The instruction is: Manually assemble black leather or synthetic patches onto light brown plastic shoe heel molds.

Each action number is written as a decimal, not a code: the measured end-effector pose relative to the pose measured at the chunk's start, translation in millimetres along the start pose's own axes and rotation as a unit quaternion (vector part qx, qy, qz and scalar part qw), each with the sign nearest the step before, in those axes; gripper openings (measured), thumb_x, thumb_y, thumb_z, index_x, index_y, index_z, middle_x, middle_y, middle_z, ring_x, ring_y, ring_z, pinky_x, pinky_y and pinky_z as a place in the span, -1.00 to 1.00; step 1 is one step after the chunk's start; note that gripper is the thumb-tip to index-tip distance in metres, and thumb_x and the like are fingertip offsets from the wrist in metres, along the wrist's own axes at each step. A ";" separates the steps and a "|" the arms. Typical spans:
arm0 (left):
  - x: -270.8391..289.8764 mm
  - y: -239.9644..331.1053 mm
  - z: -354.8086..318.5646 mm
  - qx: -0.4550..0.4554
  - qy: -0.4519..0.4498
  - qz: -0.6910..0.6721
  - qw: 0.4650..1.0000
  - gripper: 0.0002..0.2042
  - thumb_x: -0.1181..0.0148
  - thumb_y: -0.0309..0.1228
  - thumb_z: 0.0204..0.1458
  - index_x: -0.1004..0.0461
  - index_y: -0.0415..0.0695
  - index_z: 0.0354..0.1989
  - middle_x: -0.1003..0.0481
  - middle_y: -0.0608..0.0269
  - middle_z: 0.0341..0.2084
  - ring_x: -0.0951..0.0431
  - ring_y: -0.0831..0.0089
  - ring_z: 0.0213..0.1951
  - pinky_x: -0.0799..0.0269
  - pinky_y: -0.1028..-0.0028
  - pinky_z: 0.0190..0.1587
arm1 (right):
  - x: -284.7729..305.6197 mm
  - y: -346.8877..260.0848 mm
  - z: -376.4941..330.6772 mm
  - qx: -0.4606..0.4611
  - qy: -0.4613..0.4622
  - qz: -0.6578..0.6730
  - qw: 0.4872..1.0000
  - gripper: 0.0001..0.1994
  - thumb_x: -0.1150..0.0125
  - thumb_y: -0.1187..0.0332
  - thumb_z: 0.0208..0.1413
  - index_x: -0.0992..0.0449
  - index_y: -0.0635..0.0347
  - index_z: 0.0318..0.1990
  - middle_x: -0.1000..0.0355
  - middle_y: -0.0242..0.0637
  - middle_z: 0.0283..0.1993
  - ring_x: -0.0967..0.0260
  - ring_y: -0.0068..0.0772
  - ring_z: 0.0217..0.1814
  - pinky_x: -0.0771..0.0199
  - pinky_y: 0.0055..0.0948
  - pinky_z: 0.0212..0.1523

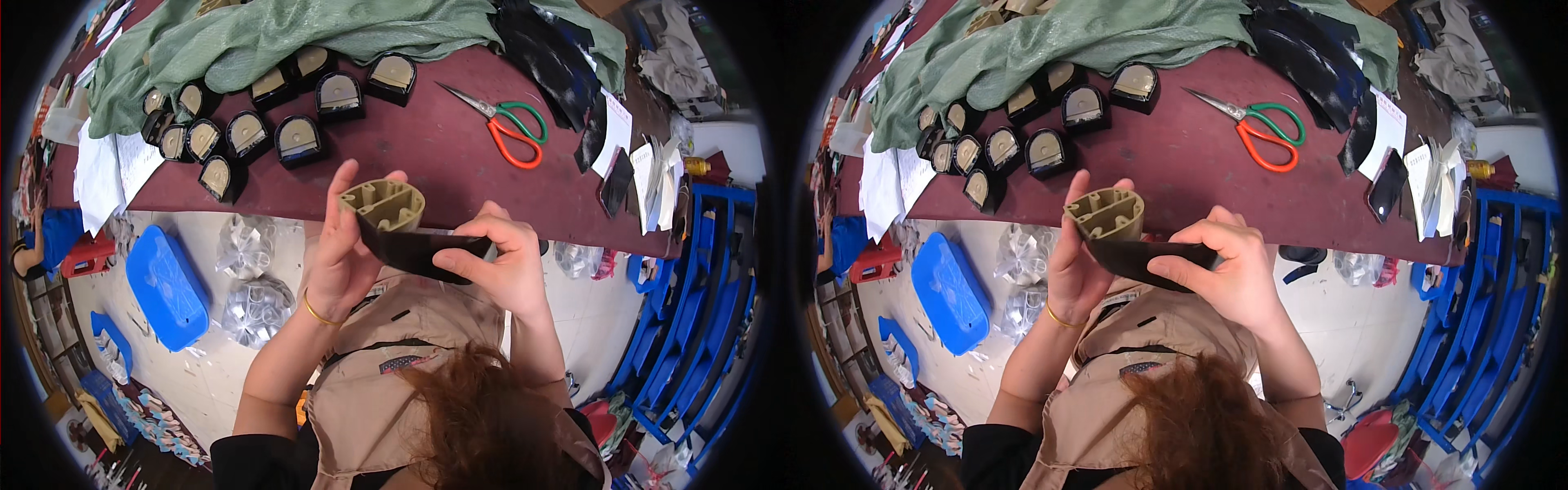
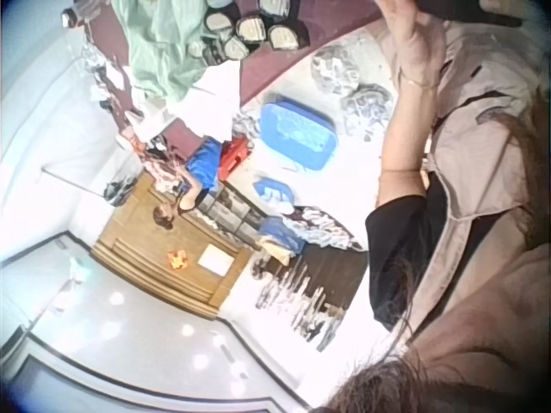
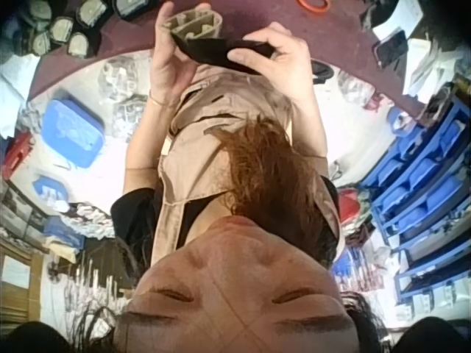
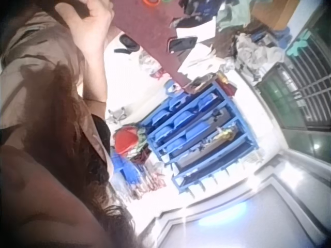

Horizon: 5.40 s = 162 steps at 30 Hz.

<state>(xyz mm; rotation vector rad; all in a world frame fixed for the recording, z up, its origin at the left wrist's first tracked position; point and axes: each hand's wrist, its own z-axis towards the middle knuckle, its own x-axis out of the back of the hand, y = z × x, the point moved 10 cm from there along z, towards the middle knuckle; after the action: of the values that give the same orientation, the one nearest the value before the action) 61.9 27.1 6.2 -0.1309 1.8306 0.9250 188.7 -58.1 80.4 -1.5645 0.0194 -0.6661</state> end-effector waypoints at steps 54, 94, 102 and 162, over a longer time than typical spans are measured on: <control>-39.0 5.9 18.0 -0.094 -0.202 0.483 0.847 -0.29 -0.41 -0.45 -0.32 -0.25 -0.13 0.13 -0.24 0.08 0.11 -0.30 0.22 0.14 -0.33 0.29 0.12 | -8.5 -0.9 -2.3 0.004 0.041 0.097 0.994 -0.82 -0.44 0.56 -0.21 -0.53 0.27 -0.43 -0.41 -0.36 -0.49 -0.35 -0.57 -0.48 -0.33 -0.56 -0.44; 7.6 -28.9 81.3 -0.176 -0.002 0.392 0.903 -0.47 -0.12 -0.16 0.05 -0.25 -0.25 0.11 -0.45 0.14 -0.14 -0.45 0.43 -0.12 -0.35 0.45 -0.01 | -24.9 78.9 63.0 -0.024 0.026 0.110 0.993 -0.48 0.08 0.12 0.25 -0.20 0.38 0.20 -0.15 -0.07 0.29 -0.05 -0.17 0.38 0.10 -0.26 0.36; 19.3 -33.4 84.0 -0.094 0.019 0.290 0.952 -0.52 -0.06 -0.15 0.10 -0.34 -0.30 0.05 -0.48 0.21 -0.18 -0.44 0.52 -0.15 -0.36 0.49 -0.04 | -36.3 43.8 54.4 0.148 -0.012 -0.250 0.957 -0.26 -0.21 -0.11 -0.01 -0.32 0.39 0.13 -0.20 0.05 0.27 0.00 -0.08 0.43 0.24 0.01 0.36; 21.1 -34.2 82.6 0.030 0.002 0.100 0.995 -0.64 0.05 -0.31 0.22 -0.17 -0.04 0.18 -0.24 0.23 0.09 -0.37 0.30 0.06 -0.55 0.13 -0.06 | -59.1 98.4 69.1 -0.082 -0.028 0.335 0.938 -0.56 0.11 0.35 0.30 -0.18 0.28 0.29 -0.23 -0.26 0.28 -0.19 -0.49 0.26 -0.15 -0.48 0.24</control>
<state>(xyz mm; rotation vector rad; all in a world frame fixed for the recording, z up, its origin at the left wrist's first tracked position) 130.2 63.1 -43.5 0.0900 1.8974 1.0052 205.8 15.5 -30.2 -1.6008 0.5548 -0.0807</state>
